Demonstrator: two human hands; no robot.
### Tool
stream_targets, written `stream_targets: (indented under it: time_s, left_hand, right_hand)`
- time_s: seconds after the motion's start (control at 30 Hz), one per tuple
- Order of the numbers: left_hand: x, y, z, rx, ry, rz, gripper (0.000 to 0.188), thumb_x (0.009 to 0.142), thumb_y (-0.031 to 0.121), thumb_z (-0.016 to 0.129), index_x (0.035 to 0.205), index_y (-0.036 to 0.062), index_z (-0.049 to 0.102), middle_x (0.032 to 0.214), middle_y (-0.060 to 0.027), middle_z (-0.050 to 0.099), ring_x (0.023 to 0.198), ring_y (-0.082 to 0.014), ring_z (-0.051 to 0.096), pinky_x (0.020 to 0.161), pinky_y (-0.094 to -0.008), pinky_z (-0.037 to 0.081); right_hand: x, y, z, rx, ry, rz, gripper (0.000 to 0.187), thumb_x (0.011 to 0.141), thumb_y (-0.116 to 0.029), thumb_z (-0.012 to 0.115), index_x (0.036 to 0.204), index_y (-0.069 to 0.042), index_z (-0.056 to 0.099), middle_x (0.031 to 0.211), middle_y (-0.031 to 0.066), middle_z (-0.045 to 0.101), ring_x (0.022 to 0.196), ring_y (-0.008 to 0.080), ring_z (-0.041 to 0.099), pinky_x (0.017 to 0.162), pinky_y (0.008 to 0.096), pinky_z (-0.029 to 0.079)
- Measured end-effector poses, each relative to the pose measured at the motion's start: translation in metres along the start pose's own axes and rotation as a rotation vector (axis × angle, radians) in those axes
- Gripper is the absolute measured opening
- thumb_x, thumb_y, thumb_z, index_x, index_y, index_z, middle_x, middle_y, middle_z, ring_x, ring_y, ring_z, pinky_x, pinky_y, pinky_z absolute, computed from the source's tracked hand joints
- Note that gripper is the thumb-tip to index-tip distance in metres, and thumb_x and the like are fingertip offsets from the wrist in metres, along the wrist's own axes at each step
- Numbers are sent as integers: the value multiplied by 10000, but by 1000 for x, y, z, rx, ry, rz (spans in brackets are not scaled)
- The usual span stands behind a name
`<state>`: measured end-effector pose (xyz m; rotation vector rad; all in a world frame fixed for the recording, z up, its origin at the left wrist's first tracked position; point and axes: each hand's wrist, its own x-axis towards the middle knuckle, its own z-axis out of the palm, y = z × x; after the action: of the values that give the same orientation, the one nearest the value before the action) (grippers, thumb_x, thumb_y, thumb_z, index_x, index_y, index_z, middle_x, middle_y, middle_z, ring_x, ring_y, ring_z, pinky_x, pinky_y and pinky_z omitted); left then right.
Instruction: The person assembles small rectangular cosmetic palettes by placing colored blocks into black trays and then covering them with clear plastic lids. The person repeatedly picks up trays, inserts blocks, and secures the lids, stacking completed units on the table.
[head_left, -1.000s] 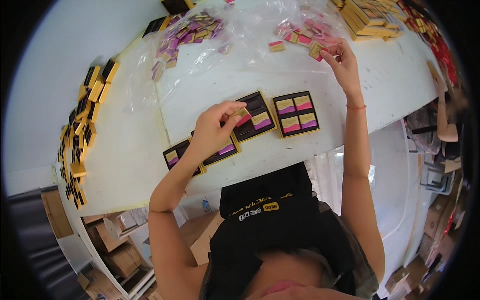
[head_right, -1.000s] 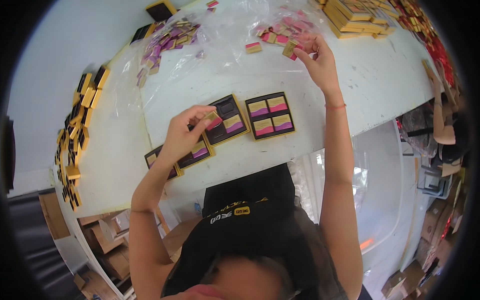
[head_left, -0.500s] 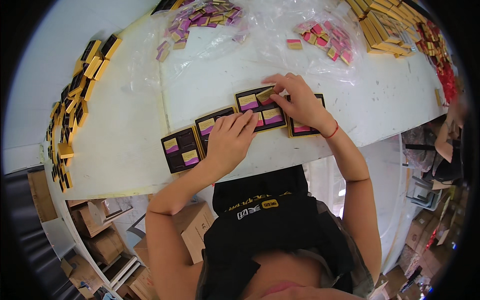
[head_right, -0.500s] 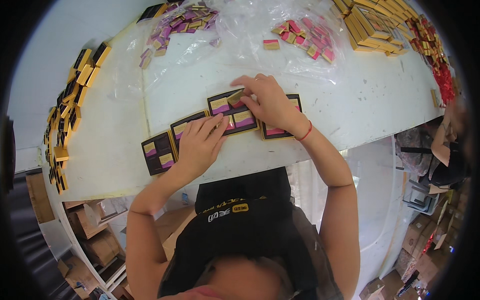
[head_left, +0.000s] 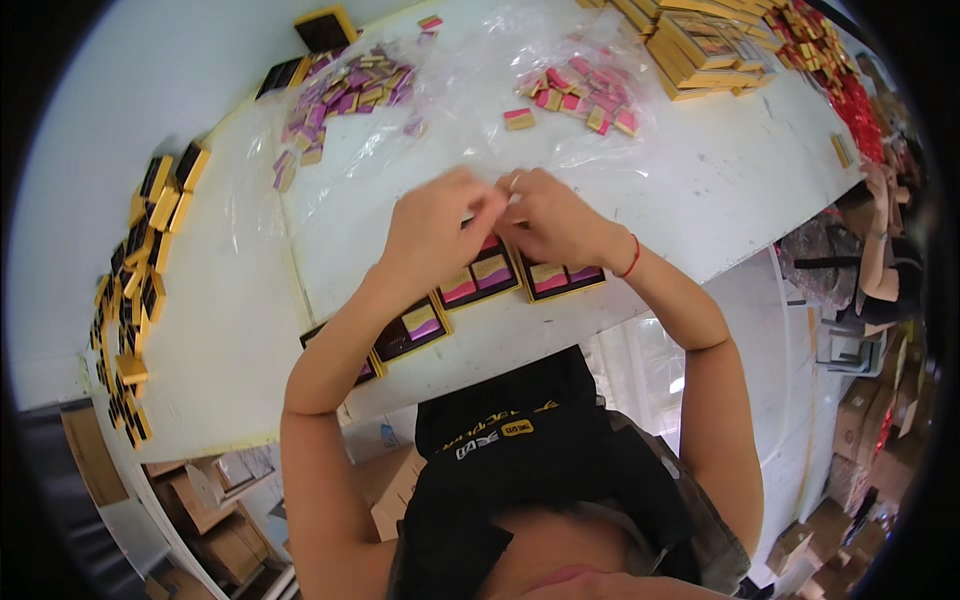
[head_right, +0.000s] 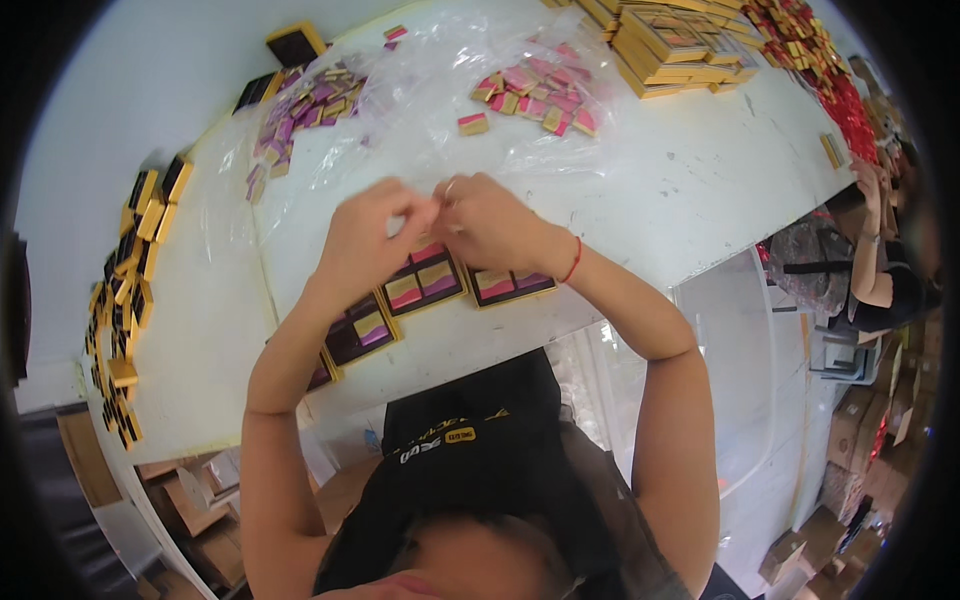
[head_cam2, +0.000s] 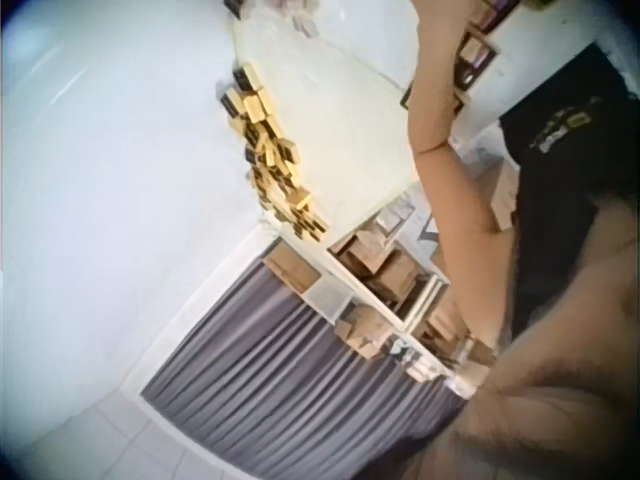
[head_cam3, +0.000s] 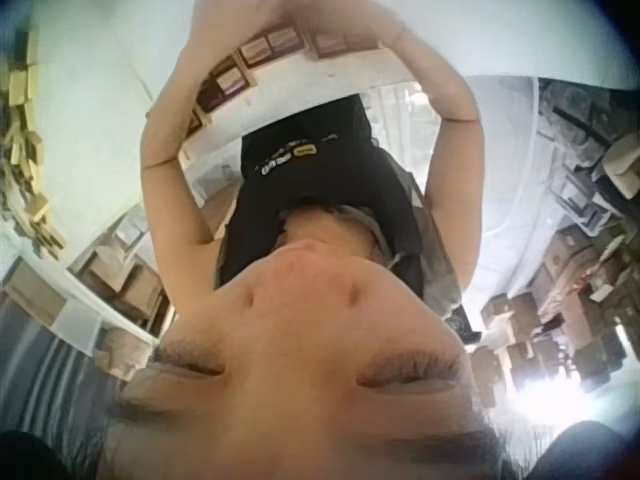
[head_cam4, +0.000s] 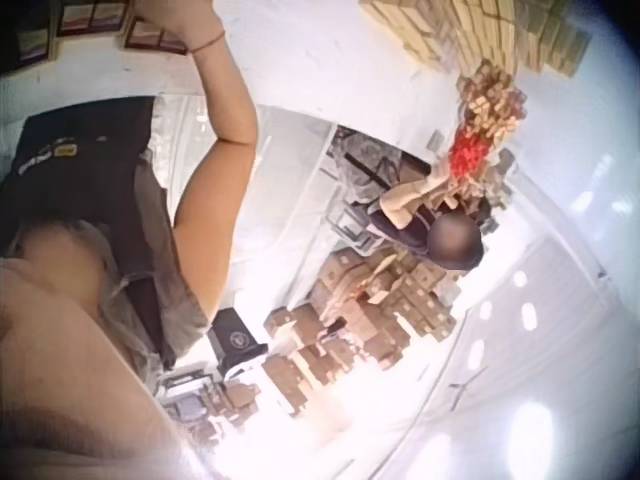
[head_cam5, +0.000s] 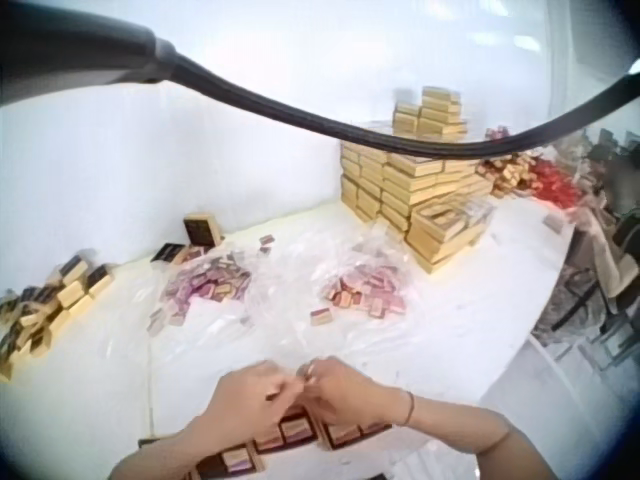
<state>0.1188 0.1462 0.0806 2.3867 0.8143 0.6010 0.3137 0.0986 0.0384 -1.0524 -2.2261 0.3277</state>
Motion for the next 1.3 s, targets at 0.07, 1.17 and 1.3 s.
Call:
stream_targets:
  time_s: [0.07, 1.17, 1.3]
  left_hand:
    - [52, -12, 20, -41, 168, 103, 149, 862, 151, 660, 964, 60, 718, 864, -126, 679, 762, -282, 672, 689, -367, 520]
    - [-196, -24, 19, -193, 694, -478, 168, 837, -37, 669, 973, 49, 622, 863, -46, 619, 759, -128, 589, 607, -242, 446]
    - [-201, -25, 16, 41, 651, -465, 142, 775, 52, 741, 882, 78, 651, 868, -49, 632, 872, -234, 560, 823, -360, 408]
  right_hand:
    - [-8, 35, -16, -19, 268, 212, 71, 801, -55, 657, 862, -41, 692, 913, 141, 658, 855, 333, 625, 737, 420, 494]
    - [52, -67, 84, 457, -150, 185, 221, 867, 39, 616, 1078, -20, 582, 888, 115, 659, 797, 224, 653, 736, 320, 524]
    - [49, -65, 85, 318, -165, 136, 223, 837, 22, 642, 1049, -47, 648, 891, 99, 648, 838, 272, 621, 739, 359, 503]
